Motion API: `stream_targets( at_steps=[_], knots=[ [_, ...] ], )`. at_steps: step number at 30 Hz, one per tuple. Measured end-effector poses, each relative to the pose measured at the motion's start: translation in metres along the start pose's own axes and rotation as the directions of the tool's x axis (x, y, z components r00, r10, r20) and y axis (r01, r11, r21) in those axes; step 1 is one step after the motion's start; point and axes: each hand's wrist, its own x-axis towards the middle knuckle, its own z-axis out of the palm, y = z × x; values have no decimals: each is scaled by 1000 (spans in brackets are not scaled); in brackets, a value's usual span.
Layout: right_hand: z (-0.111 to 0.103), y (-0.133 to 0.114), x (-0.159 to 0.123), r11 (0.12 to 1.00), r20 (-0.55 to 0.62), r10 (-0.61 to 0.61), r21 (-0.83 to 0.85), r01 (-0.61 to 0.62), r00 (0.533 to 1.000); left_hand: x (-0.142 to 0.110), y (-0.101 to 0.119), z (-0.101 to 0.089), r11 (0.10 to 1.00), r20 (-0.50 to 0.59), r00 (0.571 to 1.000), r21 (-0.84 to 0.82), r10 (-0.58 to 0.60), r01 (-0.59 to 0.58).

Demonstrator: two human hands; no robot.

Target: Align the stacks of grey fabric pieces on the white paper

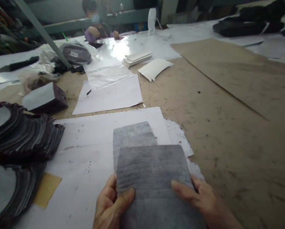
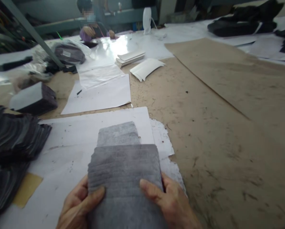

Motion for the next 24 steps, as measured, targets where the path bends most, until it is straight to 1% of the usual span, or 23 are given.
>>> stream_targets(
  at_steps=[1, 2, 3, 4, 6, 7, 8, 9, 10, 11, 12, 13, 14, 15, 16, 17, 18, 19, 20, 21, 22, 23, 24],
  knots=[
    [-3, 3, -4, 994, -62, -28, -103, 22, 998, 2, 1, 7, 1000, 23, 1000, -16, -5, 6],
    [-5, 9, -8, 976, -131, -87, -210, 59, 988, 4, 2, 14, 1000, 46, 999, -5, 4, -4],
    [-6, 15, -12, 946, -202, -178, -305, 111, 963, 7, 2, 21, 1000, 72, 997, 13, 14, -15],
    [-7, 22, -16, 907, -270, -287, -386, 170, 919, 9, 3, 27, 999, 103, 994, 26, 20, -23],
    [-9, 32, -22, 813, -372, -487, -525, 253, 790, 13, 3, 39, 999, 182, 983, 27, 27, -32],
    [-11, 33, -23, 792, -410, -525, -556, 251, 746, 16, 3, 43, 999, 221, 975, 24, 25, -31],
    [-15, 33, -24, 804, -445, -509, -552, 222, 736, 18, 2, 47, 999, 251, 968, 30, 21, -30],
    [-20, 31, -23, 833, -469, -453, -526, 172, 758, 21, 1, 50, 999, 269, 963, 41, 21, -33],
    [-26, 27, -22, 876, -467, -360, -467, 120, 808, 23, -1, 53, 997, 280, 960, 61, 22, -41],
    [-33, 22, -21, 923, -437, -258, -376, 86, 861, 26, -2, 55, 995, 283, 959, 85, 26, -52],
    [-40, 18, -20, 967, -368, -165, -244, 76, 915, 29, -3, 57, 992, 284, 958, 109, 31, -65],
    [-46, 14, -19, 995, -273, -88, -69, 72, 958, 31, -4, 59, 989, 288, 957, 124, 40, -79],
    [-52, 12, -19, 992, -170, -30, 117, 50, 985, 33, -4, 61, 987, 292, 955, 133, 49, -91],
    [-55, 10, -19, 956, -68, 27, 294, -6, 997, 34, -3, 64, 985, 296, 953, 139, 60, -105],
    [-57, 9, -20, 901, -1, 80, 428, -72, 997, 35, -2, 67, 982, 300, 951, 145, 71, -119],
    [-57, 9, -21, 860, 11, 132, 496, -120, 991, 34, -1, 70, 980, 305, 949, 149, 82, -132],
    [-57, 10, -23, 845, -21, 184, 513, -147, 983, 33, 1, 72, 979, 314, 946, 152, 84, -137],
    [-55, 11, -24, 855, -87, 224, 495, -153, 971, 31, 2, 75, 979, 332, 940, 152, 76, -133],
    [-54, 12, -26, 884, -181, 238, 447, -136, 954, 30, 3, 77, 980, 356, 932, 153, 62, -124],
    [-52, 13, -27, 925, -289, 220, 366, -105, 932, 28, 3, 79, 982, 382, 923, 158, 39, -107],
    [-51, 14, -29, 965, -403, 167, 255, -65, 900, 26, 3, 80, 981, 402, 916, 174, 6, -83],
    [-50, 15, -29, 993, -505, 69, 117, -11, 860, 25, 2, 81, 978, 413, 910, 201, -30, -59],
    [-50, 17, -30, 997, -579, -77, -37, 69, 812, 25, 0, 81, 971, 410, 911, 233, -48, -53]
  ],
)
